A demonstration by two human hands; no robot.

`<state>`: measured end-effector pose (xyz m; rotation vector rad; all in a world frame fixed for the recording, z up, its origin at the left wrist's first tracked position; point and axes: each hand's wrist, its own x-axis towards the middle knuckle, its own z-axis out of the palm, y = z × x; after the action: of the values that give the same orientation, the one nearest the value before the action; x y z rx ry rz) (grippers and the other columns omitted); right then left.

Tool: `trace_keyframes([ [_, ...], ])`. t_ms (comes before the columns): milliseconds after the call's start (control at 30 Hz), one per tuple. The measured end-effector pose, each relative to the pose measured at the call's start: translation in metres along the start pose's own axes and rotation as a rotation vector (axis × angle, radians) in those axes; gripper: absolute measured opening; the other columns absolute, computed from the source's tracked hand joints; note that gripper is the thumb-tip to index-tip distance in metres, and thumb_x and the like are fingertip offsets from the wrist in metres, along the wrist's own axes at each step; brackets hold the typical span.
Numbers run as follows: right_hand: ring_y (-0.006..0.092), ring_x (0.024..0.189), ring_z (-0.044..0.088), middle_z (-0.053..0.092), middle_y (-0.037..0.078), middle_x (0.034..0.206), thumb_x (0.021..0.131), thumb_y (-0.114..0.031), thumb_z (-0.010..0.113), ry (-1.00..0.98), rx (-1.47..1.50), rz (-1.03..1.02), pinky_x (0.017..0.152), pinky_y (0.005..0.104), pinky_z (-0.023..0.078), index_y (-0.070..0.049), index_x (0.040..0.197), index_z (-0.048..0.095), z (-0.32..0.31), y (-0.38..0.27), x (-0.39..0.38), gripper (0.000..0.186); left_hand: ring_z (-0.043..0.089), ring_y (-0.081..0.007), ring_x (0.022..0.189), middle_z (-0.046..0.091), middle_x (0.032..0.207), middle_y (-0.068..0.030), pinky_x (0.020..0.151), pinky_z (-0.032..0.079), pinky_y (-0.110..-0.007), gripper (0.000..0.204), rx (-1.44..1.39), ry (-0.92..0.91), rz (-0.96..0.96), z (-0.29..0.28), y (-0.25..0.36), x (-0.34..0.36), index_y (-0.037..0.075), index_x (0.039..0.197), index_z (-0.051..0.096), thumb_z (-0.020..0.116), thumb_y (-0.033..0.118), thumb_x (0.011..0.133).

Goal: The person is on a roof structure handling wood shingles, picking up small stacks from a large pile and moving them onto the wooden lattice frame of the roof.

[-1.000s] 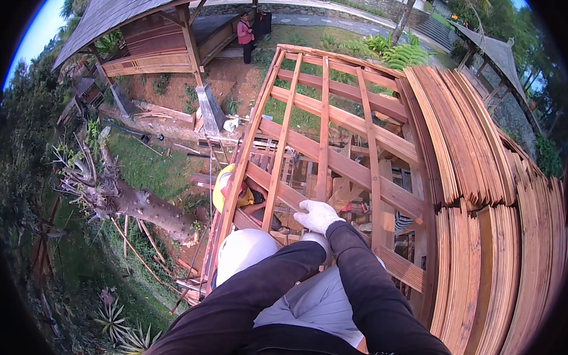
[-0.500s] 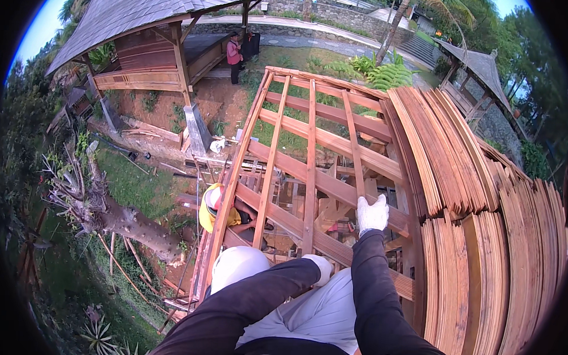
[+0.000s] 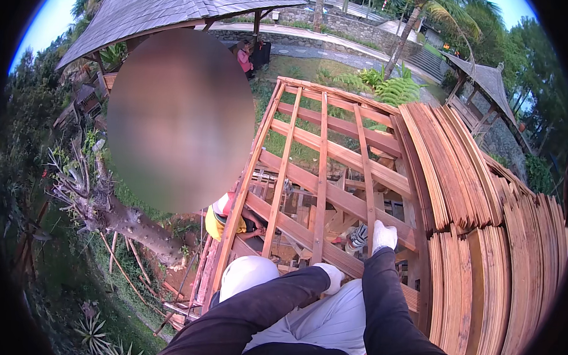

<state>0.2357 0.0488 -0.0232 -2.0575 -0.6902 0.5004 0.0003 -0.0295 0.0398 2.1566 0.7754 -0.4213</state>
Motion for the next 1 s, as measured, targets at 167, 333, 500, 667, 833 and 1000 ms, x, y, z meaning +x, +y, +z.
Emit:
trace_keyframes([
  [167, 0.0334, 0.090, 0.071, 0.074, 0.025, 0.098, 0.079, -0.030, 0.073, -0.244, -0.132, 0.044, 0.083, 0.0403, 0.054, 0.012, 0.107, 0.071, 0.002, -0.026, -0.035, 0.050, 0.067, -0.0355, 0.115, 0.071, 0.122, -0.0198, 0.098, 0.053, -0.044, 0.044, 0.018, 0.003, -0.034, 0.000, -0.004, -0.006, 0.008, 0.125, 0.069, 0.057, 0.020, 0.084],
  [333, 0.0225, 0.056, 0.063, 0.065, 0.012, 0.071, 0.081, -0.026, 0.075, -0.443, -0.018, 0.308, 0.050, 0.0379, 0.049, -0.001, 0.089, 0.070, -0.004, -0.030, -0.036, 0.026, 0.076, -0.0240, 0.074, 0.076, 0.082, -0.0119, 0.069, 0.059, -0.039, 0.040, 0.083, -0.003, 0.043, -0.004, 0.003, -0.011, 0.008, 0.125, 0.064, 0.053, 0.014, 0.087],
  [500, 0.0191, 0.046, 0.054, 0.059, 0.006, 0.063, 0.084, -0.022, 0.074, -0.484, 0.013, 0.243, 0.043, 0.0370, 0.048, -0.004, 0.081, 0.063, -0.011, -0.033, -0.041, 0.021, 0.074, -0.0249, 0.076, 0.075, 0.093, -0.0147, 0.070, 0.058, -0.040, 0.041, 0.037, 0.016, 0.037, -0.004, 0.004, -0.019, 0.010, 0.126, 0.065, 0.052, 0.016, 0.088],
  [667, 0.0252, 0.058, 0.061, 0.062, 0.012, 0.074, 0.086, -0.025, 0.074, -0.511, 0.041, 0.283, 0.054, 0.0428, 0.055, -0.002, 0.103, 0.065, -0.012, -0.023, -0.034, 0.030, 0.069, -0.0362, 0.111, 0.072, 0.117, -0.0205, 0.094, 0.054, -0.045, 0.040, 0.001, 0.064, 0.000, -0.007, 0.008, -0.031, 0.007, 0.119, 0.071, 0.057, 0.019, 0.084],
  [833, 0.0269, 0.060, 0.062, 0.063, 0.013, 0.077, 0.086, -0.032, 0.074, -0.492, 0.018, 0.243, 0.056, 0.0446, 0.056, -0.001, 0.106, 0.066, -0.009, -0.022, -0.032, 0.038, 0.069, -0.0359, 0.111, 0.073, 0.117, -0.0199, 0.093, 0.054, -0.045, 0.041, 0.043, 0.091, 0.007, 0.011, -0.004, -0.006, 0.007, 0.120, 0.072, 0.059, 0.018, 0.082],
  [1000, 0.0245, 0.057, 0.060, 0.062, 0.011, 0.074, 0.083, -0.031, 0.074, -0.460, 0.139, 0.177, 0.052, 0.0414, 0.051, 0.000, 0.100, 0.066, -0.008, -0.015, -0.026, 0.036, 0.069, -0.0355, 0.111, 0.073, 0.115, -0.0195, 0.092, 0.055, -0.045, 0.044, 0.061, 0.080, 0.029, 0.016, -0.008, 0.006, 0.008, 0.121, 0.072, 0.062, 0.017, 0.079],
])
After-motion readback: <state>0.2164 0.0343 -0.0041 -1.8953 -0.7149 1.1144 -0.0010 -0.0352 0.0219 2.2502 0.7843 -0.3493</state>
